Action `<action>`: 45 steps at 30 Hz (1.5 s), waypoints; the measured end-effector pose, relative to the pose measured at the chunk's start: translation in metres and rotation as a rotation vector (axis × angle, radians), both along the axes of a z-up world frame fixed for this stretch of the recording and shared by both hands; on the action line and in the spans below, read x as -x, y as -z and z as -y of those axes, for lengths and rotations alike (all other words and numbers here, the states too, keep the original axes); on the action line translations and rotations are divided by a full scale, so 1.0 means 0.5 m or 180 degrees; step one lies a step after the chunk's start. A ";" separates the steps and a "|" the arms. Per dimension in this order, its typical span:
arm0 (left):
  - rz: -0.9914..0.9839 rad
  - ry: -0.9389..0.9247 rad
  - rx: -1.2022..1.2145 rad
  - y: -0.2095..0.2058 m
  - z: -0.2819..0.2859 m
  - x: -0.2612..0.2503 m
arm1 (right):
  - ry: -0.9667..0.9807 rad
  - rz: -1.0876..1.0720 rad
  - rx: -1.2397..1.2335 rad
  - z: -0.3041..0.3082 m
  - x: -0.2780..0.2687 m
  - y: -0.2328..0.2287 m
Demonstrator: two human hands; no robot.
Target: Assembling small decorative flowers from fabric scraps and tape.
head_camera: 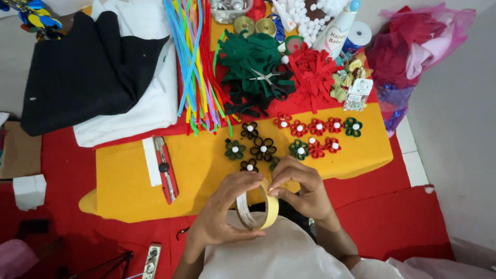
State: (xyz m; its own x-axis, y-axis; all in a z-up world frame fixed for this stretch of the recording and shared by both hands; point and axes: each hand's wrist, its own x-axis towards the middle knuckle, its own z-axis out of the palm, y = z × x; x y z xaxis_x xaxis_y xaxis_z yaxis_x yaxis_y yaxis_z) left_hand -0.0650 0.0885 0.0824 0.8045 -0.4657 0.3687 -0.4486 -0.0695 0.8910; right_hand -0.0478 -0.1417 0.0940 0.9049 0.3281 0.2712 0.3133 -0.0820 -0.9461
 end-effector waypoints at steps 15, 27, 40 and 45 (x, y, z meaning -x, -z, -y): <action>0.0225 0.0123 0.0383 0.030 -0.002 0.029 | -0.0540 -0.0156 -0.0095 -0.013 -0.106 -0.035; -0.0424 0.0807 0.1501 0.037 0.026 -0.058 | -0.1367 0.1902 -0.0135 0.000 -0.122 -0.158; -0.1677 0.1264 0.1762 0.067 -0.013 -0.052 | -0.1354 0.1789 -0.0115 -0.022 -0.197 -0.087; -0.1844 0.1222 0.1125 0.045 -0.045 -0.036 | -0.1729 0.1771 0.0252 -0.031 -0.217 -0.049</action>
State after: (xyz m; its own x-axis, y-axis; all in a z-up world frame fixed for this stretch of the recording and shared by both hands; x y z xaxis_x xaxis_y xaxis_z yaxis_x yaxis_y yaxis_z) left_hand -0.0470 0.1108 0.0598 0.7203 -0.6837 0.1173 0.1600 0.3282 0.9310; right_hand 0.0608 -0.1260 0.1184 0.3497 0.7235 0.5951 0.7555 0.1579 -0.6359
